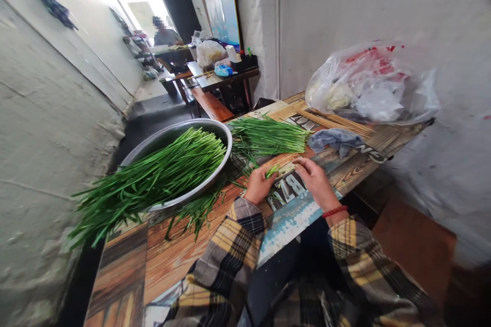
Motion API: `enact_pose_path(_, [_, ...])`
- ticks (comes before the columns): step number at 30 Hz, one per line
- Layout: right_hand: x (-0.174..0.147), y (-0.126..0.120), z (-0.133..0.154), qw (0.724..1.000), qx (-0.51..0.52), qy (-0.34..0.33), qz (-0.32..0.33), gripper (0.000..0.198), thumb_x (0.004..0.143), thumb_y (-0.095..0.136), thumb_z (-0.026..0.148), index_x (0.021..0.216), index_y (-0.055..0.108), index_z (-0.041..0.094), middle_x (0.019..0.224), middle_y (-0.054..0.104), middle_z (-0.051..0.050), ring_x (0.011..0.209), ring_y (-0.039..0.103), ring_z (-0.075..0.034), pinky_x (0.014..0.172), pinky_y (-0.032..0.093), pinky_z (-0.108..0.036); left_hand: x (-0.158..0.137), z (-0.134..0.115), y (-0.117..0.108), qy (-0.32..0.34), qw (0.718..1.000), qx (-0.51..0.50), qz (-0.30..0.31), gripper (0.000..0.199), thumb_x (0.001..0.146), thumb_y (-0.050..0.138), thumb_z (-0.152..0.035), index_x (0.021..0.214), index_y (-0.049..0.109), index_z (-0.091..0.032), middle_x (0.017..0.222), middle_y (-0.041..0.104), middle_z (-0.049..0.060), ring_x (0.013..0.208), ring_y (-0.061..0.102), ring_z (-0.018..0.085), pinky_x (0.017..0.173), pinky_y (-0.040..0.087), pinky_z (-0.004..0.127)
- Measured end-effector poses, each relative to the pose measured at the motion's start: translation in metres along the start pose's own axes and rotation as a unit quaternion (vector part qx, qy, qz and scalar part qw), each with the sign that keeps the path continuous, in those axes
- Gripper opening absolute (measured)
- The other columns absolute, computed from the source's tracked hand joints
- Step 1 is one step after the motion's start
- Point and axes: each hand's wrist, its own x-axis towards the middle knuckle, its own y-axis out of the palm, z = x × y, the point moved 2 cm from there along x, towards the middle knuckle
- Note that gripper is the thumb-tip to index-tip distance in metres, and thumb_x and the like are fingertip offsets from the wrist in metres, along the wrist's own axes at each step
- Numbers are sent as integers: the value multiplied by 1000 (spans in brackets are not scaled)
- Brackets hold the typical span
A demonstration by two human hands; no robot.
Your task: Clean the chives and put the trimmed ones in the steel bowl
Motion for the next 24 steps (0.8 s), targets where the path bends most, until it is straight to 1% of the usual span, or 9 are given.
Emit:
enact_pose_path(2, [-2, 3, 2, 997, -63, -38, 25, 29, 80, 61, 44, 96, 68, 20, 88, 68, -5, 76, 61, -17, 71, 47, -30, 0, 1, 1, 3, 1000, -1, 9, 29, 86, 51, -35, 68, 60, -14, 63, 54, -2, 62, 46, 11, 57, 35, 22])
enact_pose_path(5, [-5, 7, 5, 985, -135, -99, 31, 21, 81, 60, 40, 85, 71, 22, 84, 69, -4, 79, 61, -18, 76, 47, -32, 0, 0, 1, 9, 1000, 0, 6, 27, 86, 51, -34, 73, 63, -15, 66, 58, -1, 65, 49, 12, 61, 39, 22])
enact_pose_path(6, [-5, 8, 6, 984, -142, -108, 25, 20, 81, 60, 39, 82, 71, 22, 84, 69, -4, 80, 62, -19, 78, 47, -32, 0, -1, 0, 15, 1000, -1, 5, 25, 86, 51, -34, 76, 65, -15, 70, 61, 0, 68, 52, 13, 65, 41, 23])
enact_pose_path(8, [-6, 8, 7, 986, -133, -99, 13, 20, 81, 60, 40, 80, 72, 22, 83, 69, -4, 79, 62, -19, 77, 47, -32, 1, -4, 0, 28, 1000, 0, 6, 21, 86, 52, -32, 83, 67, -16, 79, 66, 1, 76, 55, 15, 72, 43, 25])
enact_pose_path(10, [-7, 8, 7, 993, -97, -67, 0, 21, 79, 61, 40, 81, 71, 22, 85, 70, -4, 79, 62, -19, 75, 48, -32, 1, -6, 0, 27, 999, 19, 0, 20, 85, 54, -31, 78, 66, -16, 78, 66, 2, 76, 55, 16, 74, 43, 27])
enact_pose_path(13, [-9, 10, 7, 1000, -11, -17, -14, 22, 76, 64, 41, 84, 71, 21, 87, 70, -4, 81, 62, -19, 77, 48, -32, 0, -9, 1, 23, 998, 48, -22, 26, 84, 55, -32, 64, 60, -16, 67, 59, 1, 70, 51, 15, 70, 40, 27])
enact_pose_path(15, [-10, 12, 7, 999, 39, 12, -22, 24, 74, 66, 42, 84, 70, 21, 86, 70, -3, 80, 62, -18, 76, 49, -32, 0, -12, 2, 30, 998, 53, -27, 29, 84, 56, -33, 60, 56, -16, 64, 55, 0, 67, 48, 14, 68, 39, 26])
enact_pose_path(20, [-7, 15, 3, 984, 150, 76, -55, 26, 70, 68, 44, 83, 66, 21, 76, 64, 0, 68, 57, -14, 66, 49, -28, -1, -18, 5, 46, 998, 44, -19, 32, 85, 54, -34, 58, 53, -17, 61, 52, 0, 65, 46, 14, 65, 36, 25])
enact_pose_path(24, [-3, 4, -3, 967, 213, 80, -118, 27, 72, 65, 47, 77, 56, 22, 70, 58, 2, 62, 54, -12, 61, 49, -27, -1, -13, 1, 44, 995, 80, -34, 27, 83, 55, -27, 58, 53, -17, 62, 53, 0, 66, 47, 14, 67, 35, 26])
